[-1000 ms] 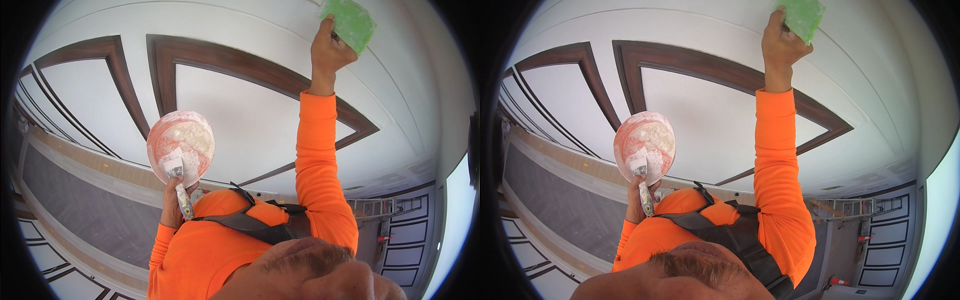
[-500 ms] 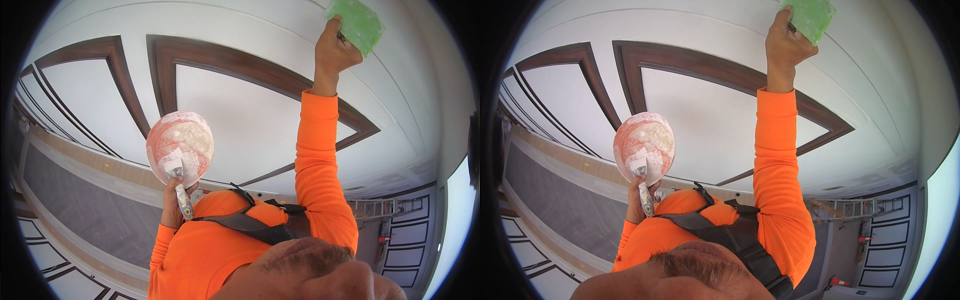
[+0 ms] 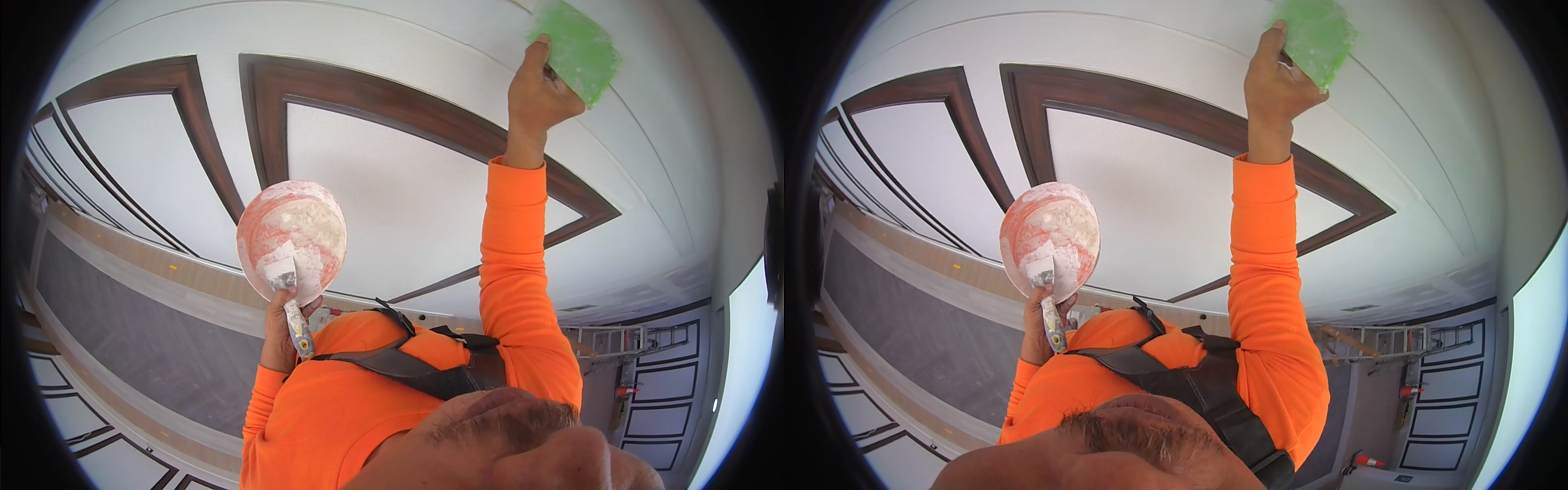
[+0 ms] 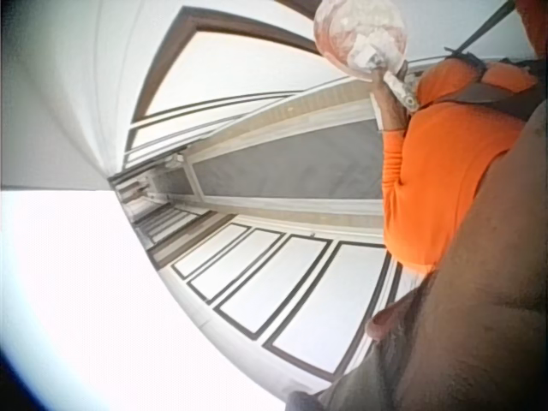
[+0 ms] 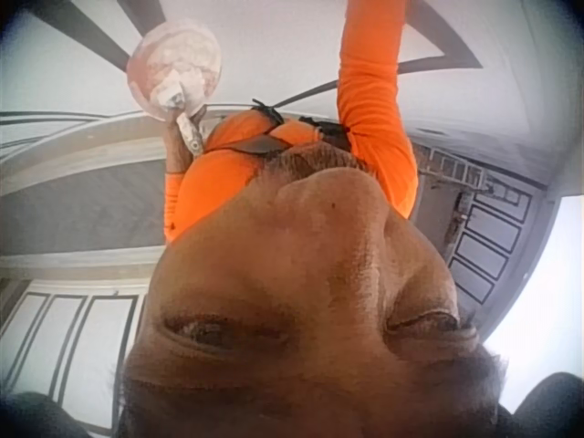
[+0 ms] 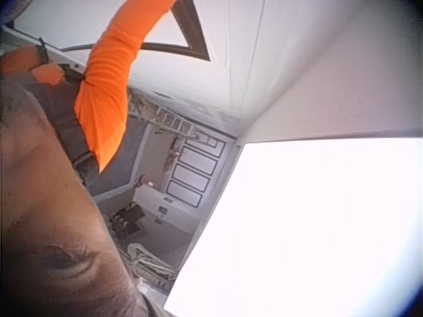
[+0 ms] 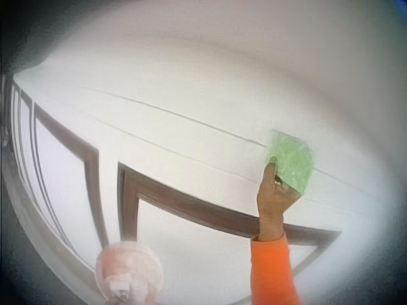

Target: The person applies plaster to a curved ceiling using a green trowel and a hawk. They repeatedly scoop plaster from the hawk and smooth it onto the ceiling surface.

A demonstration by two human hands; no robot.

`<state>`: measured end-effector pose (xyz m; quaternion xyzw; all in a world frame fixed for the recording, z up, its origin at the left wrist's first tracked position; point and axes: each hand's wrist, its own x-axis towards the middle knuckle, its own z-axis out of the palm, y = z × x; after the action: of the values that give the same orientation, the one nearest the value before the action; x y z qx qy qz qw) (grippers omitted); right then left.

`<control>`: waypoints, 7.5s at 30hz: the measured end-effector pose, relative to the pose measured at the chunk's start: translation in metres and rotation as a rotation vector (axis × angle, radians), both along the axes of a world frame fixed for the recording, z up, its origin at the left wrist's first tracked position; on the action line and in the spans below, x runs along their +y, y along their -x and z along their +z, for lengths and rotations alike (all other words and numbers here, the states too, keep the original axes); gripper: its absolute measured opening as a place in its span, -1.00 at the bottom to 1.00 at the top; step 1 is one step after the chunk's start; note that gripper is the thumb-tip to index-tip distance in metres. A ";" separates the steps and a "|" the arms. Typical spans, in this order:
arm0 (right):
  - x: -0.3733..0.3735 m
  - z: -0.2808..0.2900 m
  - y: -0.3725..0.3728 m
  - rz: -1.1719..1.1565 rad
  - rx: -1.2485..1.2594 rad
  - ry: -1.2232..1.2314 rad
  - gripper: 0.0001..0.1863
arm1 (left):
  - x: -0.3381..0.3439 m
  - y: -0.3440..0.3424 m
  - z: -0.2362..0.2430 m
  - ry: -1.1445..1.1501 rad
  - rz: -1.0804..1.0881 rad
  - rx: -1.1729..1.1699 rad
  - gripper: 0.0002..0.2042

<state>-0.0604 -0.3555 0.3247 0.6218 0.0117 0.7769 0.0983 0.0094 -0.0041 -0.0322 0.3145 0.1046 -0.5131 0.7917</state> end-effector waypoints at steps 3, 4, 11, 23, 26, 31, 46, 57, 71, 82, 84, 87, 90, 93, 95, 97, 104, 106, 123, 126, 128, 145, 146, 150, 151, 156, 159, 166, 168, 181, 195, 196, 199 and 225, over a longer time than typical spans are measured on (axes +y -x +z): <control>0.007 -0.005 -0.008 -0.013 0.002 0.015 -0.97 | 0.000 -0.001 0.002 0.006 -0.010 -0.006 -0.42; 0.006 -0.006 -0.008 -0.027 0.007 0.024 -0.97 | 0.000 -0.002 0.003 0.009 -0.008 -0.013 -0.42; -0.008 -0.001 -0.001 -0.121 0.006 0.029 -0.96 | 0.000 0.000 0.003 0.008 0.006 -0.023 -0.43; -0.011 0.002 0.001 -0.180 -0.034 0.090 -0.96 | -0.001 0.001 0.001 -0.051 -0.026 -0.010 -0.44; -0.012 0.000 0.008 -0.200 -0.014 0.027 -0.96 | 0.003 -0.002 -0.003 -0.029 -0.049 0.037 -0.44; -0.014 0.001 0.005 -0.144 -0.067 0.014 -0.97 | -0.003 0.001 0.006 -0.019 -0.002 -0.035 -0.48; 0.003 0.003 0.003 -0.070 -0.025 0.001 -0.97 | 0.004 -0.006 0.003 0.005 -0.056 -0.016 -0.42; -0.004 -0.004 0.008 -0.106 -0.060 0.002 -0.96 | 0.001 -0.004 0.005 -0.003 -0.037 -0.019 -0.43; 0.001 -0.017 0.000 -0.120 -0.005 0.008 -0.94 | 0.003 -0.006 -0.001 -0.003 -0.077 -0.003 -0.42; 0.007 -0.035 -0.001 -0.049 0.042 0.057 -0.90 | 0.004 -0.004 0.015 -0.022 -0.056 -0.098 -0.43; 0.011 -0.036 -0.007 -0.075 0.033 0.118 -0.91 | 0.004 -0.007 0.014 -0.020 -0.076 -0.098 -0.43; 0.012 -0.040 0.003 -0.161 0.020 0.058 -0.93 | 0.004 -0.010 0.009 -0.013 -0.103 -0.114 -0.43; 0.010 -0.049 0.018 -0.049 0.003 0.002 -0.93 | 0.004 -0.013 0.007 0.012 -0.125 -0.139 -0.41; 0.052 -0.074 0.020 0.165 -0.061 -0.358 -0.88 | 0.007 -0.014 0.011 0.008 -0.122 -0.158 -0.39; 0.081 -0.090 0.026 0.271 -0.042 -0.505 -0.81 | 0.010 -0.015 0.013 0.012 -0.120 -0.178 -0.38; 0.101 -0.111 0.036 0.310 0.017 -0.559 -0.72 | 0.010 -0.018 0.015 0.006 -0.175 -0.153 -0.39; 0.152 -0.189 0.087 0.314 0.447 -0.928 -0.75 | 0.015 -0.034 0.000 0.054 -0.322 -0.141 -0.44; 0.166 -0.195 0.094 0.222 0.543 -0.980 -0.76 | 0.015 -0.034 0.009 0.069 -0.318 -0.149 -0.43; 0.207 -0.252 0.081 0.158 0.533 -1.335 -0.85 | 0.011 -0.054 0.048 0.003 -0.409 -0.199 -0.49; 0.207 -0.264 0.066 0.097 0.624 -1.224 -0.85 | 0.012 -0.052 0.053 -0.018 -0.398 -0.218 -0.49; 0.208 -0.271 0.053 0.105 0.630 -1.190 -0.85 | 0.011 -0.050 0.050 -0.006 -0.378 -0.231 -0.50; 0.200 -0.292 0.022 0.148 0.756 -1.196 -0.85 | 0.010 -0.042 0.045 0.015 -0.283 -0.221 -0.49; 0.200 -0.292 0.021 0.154 0.760 -1.199 -0.86 | 0.010 -0.042 0.044 0.014 -0.282 -0.219 -0.48; 0.197 -0.297 0.020 0.115 0.785 -1.151 -0.86 | 0.009 -0.043 0.036 0.029 -0.280 -0.242 -0.48; 0.197 -0.297 0.020 0.094 0.787 -1.111 -0.86 | 0.009 -0.042 0.036 0.021 -0.283 -0.237 -0.48; 0.199 -0.295 0.018 0.018 0.782 -0.993 -0.86 | 0.010 -0.043 0.041 0.017 -0.280 -0.226 -0.49; 0.201 -0.291 0.019 0.035 0.779 -0.962 -0.85 | 0.009 -0.042 0.036 0.015 -0.270 -0.218 -0.49; 0.198 -0.296 0.017 0.035 0.814 -0.971 -0.83 | 0.008 -0.042 0.035 0.026 -0.279 -0.223 -0.48; 0.194 -0.296 0.018 0.009 0.794 -0.926 -0.82 | 0.009 -0.042 0.037 0.016 -0.284 -0.226 -0.48; 0.196 -0.297 0.017 0.106 0.811 -0.941 -0.82 | 0.009 -0.041 0.025 0.034 -0.298 -0.247 -0.39; 0.187 -0.284 0.043 0.095 0.811 -0.365 -0.71 | 0.010 -0.034 0.033 0.026 -0.254 -0.164 -0.44; 0.187 -0.282 0.043 0.094 0.814 -0.344 -0.72 | 0.011 -0.034 0.031 0.031 -0.253 -0.170 -0.44; 0.192 -0.275 0.043 0.089 0.814 -0.336 -0.73 | 0.011 -0.034 0.032 0.047 -0.257 -0.185 -0.43; 0.196 -0.291 0.021 0.134 0.884 -0.924 -0.90 | 0.010 -0.030 0.024 0.028 -0.208 -0.247 -0.45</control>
<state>-0.0810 -0.1597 0.0341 0.8595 -0.2458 0.3769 -0.2426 0.0397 0.0057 -0.0081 0.3733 -0.0337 -0.5513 0.7454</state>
